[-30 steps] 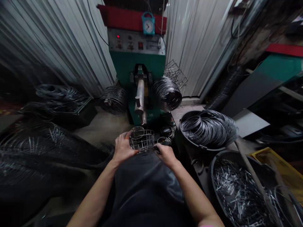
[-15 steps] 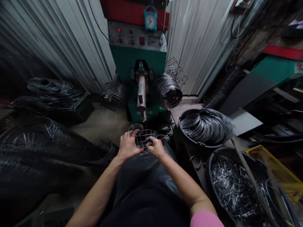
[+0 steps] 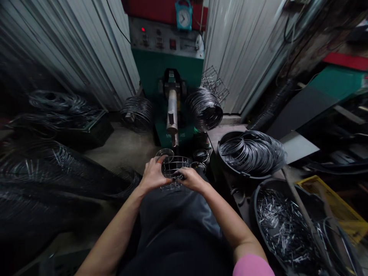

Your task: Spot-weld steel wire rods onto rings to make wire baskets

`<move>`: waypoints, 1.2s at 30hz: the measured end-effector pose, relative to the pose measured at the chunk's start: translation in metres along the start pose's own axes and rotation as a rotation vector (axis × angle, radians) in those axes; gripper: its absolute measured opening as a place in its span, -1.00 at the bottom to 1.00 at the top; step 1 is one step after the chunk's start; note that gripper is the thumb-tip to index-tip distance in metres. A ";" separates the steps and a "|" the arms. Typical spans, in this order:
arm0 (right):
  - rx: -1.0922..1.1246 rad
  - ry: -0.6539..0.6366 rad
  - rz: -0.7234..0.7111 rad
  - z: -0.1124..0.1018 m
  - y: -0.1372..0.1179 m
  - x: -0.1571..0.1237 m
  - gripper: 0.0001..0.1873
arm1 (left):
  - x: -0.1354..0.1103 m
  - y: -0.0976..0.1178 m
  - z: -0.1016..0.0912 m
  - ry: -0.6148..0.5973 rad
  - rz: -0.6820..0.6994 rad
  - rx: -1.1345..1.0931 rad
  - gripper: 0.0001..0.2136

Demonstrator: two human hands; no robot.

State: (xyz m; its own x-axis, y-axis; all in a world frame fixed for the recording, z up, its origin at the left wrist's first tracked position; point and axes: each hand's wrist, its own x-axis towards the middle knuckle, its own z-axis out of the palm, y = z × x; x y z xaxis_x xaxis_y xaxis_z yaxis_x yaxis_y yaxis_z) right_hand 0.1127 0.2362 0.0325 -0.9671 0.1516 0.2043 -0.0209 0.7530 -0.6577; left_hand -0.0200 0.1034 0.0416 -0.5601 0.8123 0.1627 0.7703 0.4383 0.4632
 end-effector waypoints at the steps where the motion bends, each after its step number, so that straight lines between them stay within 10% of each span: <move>1: 0.004 0.009 -0.002 0.001 0.001 0.001 -0.77 | 0.001 -0.001 0.000 -0.005 -0.003 -0.004 -0.17; 36: -0.117 0.180 0.024 -0.005 0.037 0.072 -0.88 | 0.082 -0.033 0.010 0.044 -0.075 -0.130 -0.23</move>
State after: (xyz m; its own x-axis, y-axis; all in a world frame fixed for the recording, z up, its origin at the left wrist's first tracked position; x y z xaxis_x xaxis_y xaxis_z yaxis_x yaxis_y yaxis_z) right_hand 0.0433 0.2777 0.0266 -0.9058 0.2743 0.3230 0.0410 0.8153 -0.5776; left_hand -0.0884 0.1590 0.0306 -0.6298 0.7602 0.1597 0.6811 0.4416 0.5841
